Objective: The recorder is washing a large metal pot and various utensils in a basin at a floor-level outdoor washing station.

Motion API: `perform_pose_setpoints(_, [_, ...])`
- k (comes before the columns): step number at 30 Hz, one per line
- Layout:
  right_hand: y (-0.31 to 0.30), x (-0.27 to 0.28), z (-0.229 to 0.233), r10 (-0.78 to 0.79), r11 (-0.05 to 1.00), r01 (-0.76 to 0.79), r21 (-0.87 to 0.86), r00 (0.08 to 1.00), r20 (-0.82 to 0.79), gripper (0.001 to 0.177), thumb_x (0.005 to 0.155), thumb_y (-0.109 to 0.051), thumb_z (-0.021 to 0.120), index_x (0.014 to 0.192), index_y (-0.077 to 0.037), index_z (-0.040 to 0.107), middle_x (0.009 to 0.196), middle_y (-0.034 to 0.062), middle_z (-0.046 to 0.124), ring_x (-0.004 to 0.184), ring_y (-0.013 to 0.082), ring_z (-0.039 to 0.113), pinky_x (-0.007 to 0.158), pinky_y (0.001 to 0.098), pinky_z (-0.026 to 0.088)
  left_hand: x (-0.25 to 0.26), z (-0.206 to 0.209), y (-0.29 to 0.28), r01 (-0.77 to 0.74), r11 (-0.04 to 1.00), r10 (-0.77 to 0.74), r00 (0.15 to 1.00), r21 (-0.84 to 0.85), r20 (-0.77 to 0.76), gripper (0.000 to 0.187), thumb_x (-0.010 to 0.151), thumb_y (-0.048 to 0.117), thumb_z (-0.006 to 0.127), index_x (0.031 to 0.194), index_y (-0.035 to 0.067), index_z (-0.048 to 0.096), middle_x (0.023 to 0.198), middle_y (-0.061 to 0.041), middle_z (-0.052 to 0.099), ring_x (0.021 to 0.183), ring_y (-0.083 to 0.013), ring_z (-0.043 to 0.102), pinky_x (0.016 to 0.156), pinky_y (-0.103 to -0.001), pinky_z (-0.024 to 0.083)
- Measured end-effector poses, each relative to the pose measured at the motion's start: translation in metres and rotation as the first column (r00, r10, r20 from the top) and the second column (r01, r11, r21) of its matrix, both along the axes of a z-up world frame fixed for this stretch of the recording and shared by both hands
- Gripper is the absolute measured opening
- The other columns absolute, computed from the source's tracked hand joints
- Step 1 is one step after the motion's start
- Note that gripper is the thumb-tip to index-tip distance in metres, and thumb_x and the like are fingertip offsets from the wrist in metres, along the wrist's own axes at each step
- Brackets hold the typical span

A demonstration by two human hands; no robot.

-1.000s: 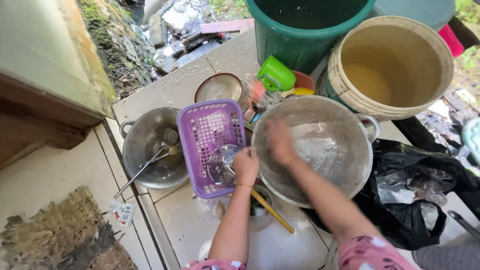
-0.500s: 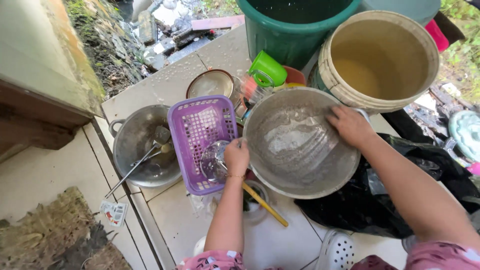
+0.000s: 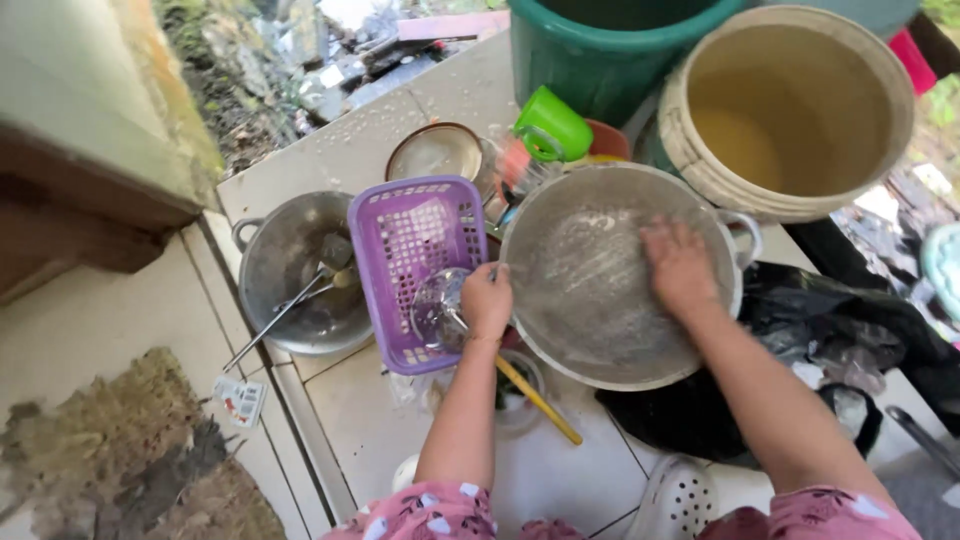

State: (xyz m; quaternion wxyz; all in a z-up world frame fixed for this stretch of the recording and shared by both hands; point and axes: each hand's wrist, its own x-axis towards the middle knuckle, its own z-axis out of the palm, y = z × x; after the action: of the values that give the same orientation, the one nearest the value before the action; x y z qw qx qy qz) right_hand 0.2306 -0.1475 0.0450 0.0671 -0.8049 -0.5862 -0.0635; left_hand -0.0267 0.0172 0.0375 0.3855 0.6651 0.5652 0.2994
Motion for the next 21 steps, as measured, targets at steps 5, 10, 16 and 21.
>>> perform_pose_setpoints(5, [0.048, -0.107, -0.018, 0.11, 0.984, -0.074, 0.161, 0.968, -0.225, 0.05, 0.095, -0.014, 0.049, 0.144, -0.001, 0.05, 0.146, 0.025, 0.052, 0.138, 0.0437, 0.047, 0.113, 0.0556, 0.037, -0.002, 0.008, -0.005, -0.021, 0.998, 0.018, 0.998, -0.052, -0.054, 0.03, 0.089, 0.032, 0.068, 0.101, 0.008, 0.079, 0.087, -0.025, 0.073, 0.086, -0.0424, 0.072, 0.077, -0.048, 0.056])
perform_pose_setpoints(10, [0.077, -0.086, 0.015, 0.329, 0.933, -0.249, 0.259, 0.88, -0.342, 0.052, 0.091, -0.018, 0.052, 0.141, -0.005, 0.052, 0.146, 0.0227, 0.054, 0.142, 0.0422, 0.046, 0.112, 0.055, 0.035, -0.008, 0.006, 0.001, -0.025, 0.997, 0.022, 0.999, -0.073, -0.049, 0.029, 0.09, 0.032, 0.068, 0.101, 0.009, 0.079, 0.087, -0.024, 0.073, 0.084, -0.0424, 0.072, 0.075, -0.048, 0.056])
perform_pose_setpoints(16, [0.071, -0.093, -0.014, -0.294, 0.931, 0.348, 0.11, 0.893, -0.34, 0.044, 0.107, -0.026, 0.04, 0.143, -0.006, 0.056, 0.15, 0.0246, 0.053, 0.135, 0.0423, 0.045, 0.111, 0.054, 0.031, -0.009, 0.01, -0.004, -0.006, 0.995, 0.001, 0.999, -0.095, -0.049, 0.029, 0.091, 0.033, 0.067, 0.101, 0.009, 0.078, 0.081, -0.024, 0.073, 0.081, -0.0414, 0.073, 0.074, -0.048, 0.056])
perform_pose_setpoints(21, [0.117, -0.136, -0.036, 0.297, 0.877, -0.037, 0.479, 0.825, -0.48, 0.056, 0.107, -0.026, 0.037, 0.156, 0.002, 0.039, 0.161, 0.0299, 0.036, 0.15, 0.0476, 0.031, 0.124, 0.0553, 0.021, -0.006, -0.001, -0.006, -0.021, 1.0, 0.021, 0.999, -0.012, -0.026, 0.028, 0.092, 0.031, 0.066, 0.102, 0.008, 0.079, 0.081, -0.025, 0.072, 0.08, -0.0427, 0.071, 0.072, -0.049, 0.056])
